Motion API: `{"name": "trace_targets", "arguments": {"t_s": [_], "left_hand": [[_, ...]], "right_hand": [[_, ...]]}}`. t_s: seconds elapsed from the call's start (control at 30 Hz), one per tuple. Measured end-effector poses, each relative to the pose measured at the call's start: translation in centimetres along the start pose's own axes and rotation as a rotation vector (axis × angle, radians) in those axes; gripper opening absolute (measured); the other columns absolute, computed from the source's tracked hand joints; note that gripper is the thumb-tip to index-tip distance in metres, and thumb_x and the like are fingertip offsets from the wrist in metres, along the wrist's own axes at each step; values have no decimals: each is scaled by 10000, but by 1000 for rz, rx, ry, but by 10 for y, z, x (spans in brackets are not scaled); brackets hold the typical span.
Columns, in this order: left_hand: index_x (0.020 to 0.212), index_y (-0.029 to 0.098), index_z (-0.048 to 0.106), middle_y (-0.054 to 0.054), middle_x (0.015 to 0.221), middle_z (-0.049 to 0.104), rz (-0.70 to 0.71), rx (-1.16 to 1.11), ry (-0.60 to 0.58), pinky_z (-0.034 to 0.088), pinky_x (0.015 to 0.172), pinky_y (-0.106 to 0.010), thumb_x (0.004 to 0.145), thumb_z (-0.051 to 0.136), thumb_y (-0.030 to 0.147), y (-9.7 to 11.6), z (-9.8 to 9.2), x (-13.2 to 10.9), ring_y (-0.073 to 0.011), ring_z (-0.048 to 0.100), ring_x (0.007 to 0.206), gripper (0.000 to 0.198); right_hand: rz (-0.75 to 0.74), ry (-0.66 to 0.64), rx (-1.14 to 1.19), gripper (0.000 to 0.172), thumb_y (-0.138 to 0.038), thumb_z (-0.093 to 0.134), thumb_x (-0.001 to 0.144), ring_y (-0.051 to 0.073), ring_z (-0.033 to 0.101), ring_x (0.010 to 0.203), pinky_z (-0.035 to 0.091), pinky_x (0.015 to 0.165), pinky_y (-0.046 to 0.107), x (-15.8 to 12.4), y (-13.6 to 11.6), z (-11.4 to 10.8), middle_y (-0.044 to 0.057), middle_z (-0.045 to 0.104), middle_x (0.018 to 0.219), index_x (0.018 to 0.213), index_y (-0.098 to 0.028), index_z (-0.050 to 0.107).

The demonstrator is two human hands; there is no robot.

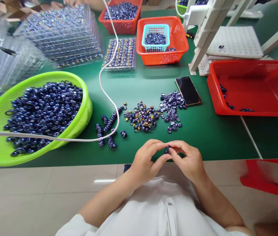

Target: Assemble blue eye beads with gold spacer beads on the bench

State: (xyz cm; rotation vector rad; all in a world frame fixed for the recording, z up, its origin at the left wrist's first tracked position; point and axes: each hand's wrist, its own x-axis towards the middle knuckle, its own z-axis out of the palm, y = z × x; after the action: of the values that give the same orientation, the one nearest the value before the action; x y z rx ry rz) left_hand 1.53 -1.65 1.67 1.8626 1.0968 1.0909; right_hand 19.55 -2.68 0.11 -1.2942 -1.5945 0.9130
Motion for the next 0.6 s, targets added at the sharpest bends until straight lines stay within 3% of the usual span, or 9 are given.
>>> {"name": "trace_targets", "arguments": {"t_s": [0.13, 0.3, 0.4, 0.6], "left_hand": [[909, 171, 716, -63, 812, 718, -135, -59, 49, 553, 695, -269, 873, 668, 194, 2, 6, 0, -164, 668, 746, 65], [795, 145, 700, -43, 695, 704, -578, -473, -5, 564, 635, -263, 829, 713, 305, 3, 5, 6, -155, 668, 645, 164], [754, 134, 695, -20, 619, 673, -726, -662, -89, 553, 605, -254, 776, 766, 356, -1, 0, 10, -130, 633, 568, 234], [760, 126, 708, -8, 579, 647, -864, -859, -191, 534, 558, -240, 715, 820, 361, -13, -3, 9, -106, 592, 513, 264]], "right_hand": [[-260, 61, -227, 239, -97, 605, 871, 166, 694, 782, 605, 723, 300, -1, 2, 2, 45, 723, 941, 1056, -245, 638], [-338, 140, -278, 315, -101, 617, 867, 178, 666, 777, 593, 698, 320, -3, 4, 6, 64, 669, 941, 1145, -247, 599], [-337, 47, -255, 303, -142, 612, 900, 173, 660, 764, 586, 697, 315, -3, 4, 2, 67, 669, 947, 1186, -240, 588], [-414, -137, -288, 262, -174, 540, 952, 208, 688, 854, 582, 720, 325, 1, 7, -8, 89, 705, 945, 1209, -211, 576]]}}
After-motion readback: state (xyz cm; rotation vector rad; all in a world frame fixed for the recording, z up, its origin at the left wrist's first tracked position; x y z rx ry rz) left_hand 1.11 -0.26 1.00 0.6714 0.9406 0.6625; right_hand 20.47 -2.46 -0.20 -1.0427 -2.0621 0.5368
